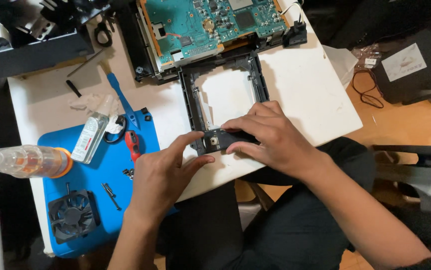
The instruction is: Assembling a disc drive mechanism for a game console on a repair bench
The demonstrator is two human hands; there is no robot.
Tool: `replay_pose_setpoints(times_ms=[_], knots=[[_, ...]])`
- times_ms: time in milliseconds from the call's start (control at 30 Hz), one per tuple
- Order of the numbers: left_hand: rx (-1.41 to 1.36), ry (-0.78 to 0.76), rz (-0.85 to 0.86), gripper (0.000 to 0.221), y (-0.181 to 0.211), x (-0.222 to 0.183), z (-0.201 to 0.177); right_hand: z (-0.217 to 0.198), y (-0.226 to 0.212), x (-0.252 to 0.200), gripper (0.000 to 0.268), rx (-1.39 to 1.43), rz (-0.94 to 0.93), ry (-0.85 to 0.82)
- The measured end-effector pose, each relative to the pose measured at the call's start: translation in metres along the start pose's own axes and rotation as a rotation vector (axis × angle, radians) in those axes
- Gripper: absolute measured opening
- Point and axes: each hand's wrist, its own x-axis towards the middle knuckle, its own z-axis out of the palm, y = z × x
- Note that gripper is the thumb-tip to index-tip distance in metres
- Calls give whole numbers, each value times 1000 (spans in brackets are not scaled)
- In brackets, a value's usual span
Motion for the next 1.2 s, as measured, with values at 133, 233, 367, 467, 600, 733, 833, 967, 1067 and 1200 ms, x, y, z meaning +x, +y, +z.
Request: replay_pose_setpoints(times_ms=[133,233,367,467,600,733,833,967,1067,1200], knots=[[28,65,170,51,3,5,6,3,0,-4,47,-29,20,48],[68,46,196,37,9,10,5,4,4,-10,59,-47,14,92],[6,36,160,36,8,11,4,-7,10,-25,72,-38,45,147],[37,34,124,35,8,11,9,-11,14,-45,52,-159,23,263],[8,30,107,32,13,13,6,-16,7,-60,24,-276,-84,352],[77,-62,58,34,19,18,4,-11,7,-66,24,-311,-109,293],[111,-67,46,34,18,20,5,-8,8,-63,24,-269,-72,265],[142,-97,49,34,23,21,7,-12,11,-66,26,-201,-84,202],[111,-124,67,33,33,29,-1,-12,8,-57,24,-208,-64,225],[83,-157,88,29,40,30,0,-12,-2,-46,16,-221,-38,333]])
